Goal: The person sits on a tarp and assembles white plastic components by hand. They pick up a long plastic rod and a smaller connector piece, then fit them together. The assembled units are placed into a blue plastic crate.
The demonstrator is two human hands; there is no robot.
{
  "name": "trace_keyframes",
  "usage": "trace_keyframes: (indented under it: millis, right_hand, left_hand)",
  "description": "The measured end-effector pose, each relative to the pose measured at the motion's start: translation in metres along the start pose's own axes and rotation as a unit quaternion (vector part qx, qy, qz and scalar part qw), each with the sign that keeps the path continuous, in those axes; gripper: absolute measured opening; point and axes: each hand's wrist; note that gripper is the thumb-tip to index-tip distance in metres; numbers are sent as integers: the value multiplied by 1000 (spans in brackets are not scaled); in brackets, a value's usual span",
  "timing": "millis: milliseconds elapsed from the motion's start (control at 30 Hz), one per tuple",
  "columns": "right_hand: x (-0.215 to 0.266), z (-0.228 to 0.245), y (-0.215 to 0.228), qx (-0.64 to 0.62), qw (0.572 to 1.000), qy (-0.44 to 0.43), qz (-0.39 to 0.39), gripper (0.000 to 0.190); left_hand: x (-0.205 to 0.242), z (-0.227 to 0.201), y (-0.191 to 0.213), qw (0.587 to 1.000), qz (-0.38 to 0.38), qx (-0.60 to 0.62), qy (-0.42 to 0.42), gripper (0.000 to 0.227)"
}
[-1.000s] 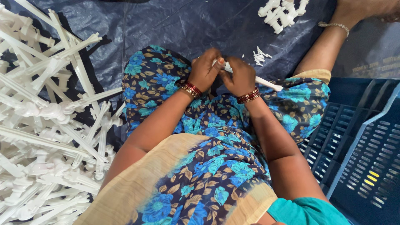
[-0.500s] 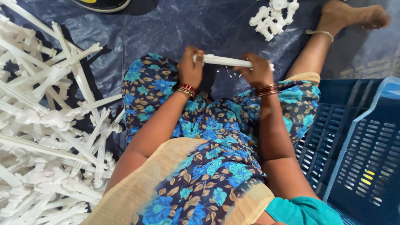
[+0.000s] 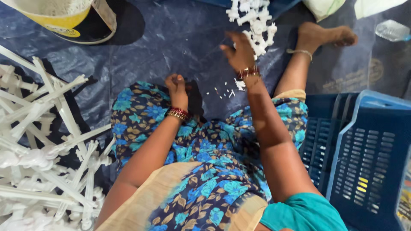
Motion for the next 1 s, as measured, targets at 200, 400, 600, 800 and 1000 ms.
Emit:
trace_keyframes:
  millis: [200, 400, 600, 800, 1000]
  right_hand:
    - [25, -106, -69, 231, 923, -259, 168, 52]
    - [41, -53, -68, -28, 987, -30, 158, 58]
    - [56, 26, 35, -163, 960, -83, 212, 51]
    - [159, -43, 216, -32, 985, -159, -53, 27]
    - [335, -162, 334, 258, 860, -440, -8, 29]
  left_hand:
    - [11, -42, -21, 997, 14, -29, 74, 39]
    - [19, -87, -34, 958, 1, 107, 264, 46]
    - [22, -86, -17, 913, 92, 190, 348, 42]
    - [2, -64, 19, 920, 110, 171, 335, 35]
    - [-4, -77, 39, 913, 173, 121, 350, 28]
Point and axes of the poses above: each hand's wrist, its own x-axis away from the middle knuckle, its own y-axis out of the back of the hand, z = x × y, and after that the axes turned 7 degrees about x, right-handed
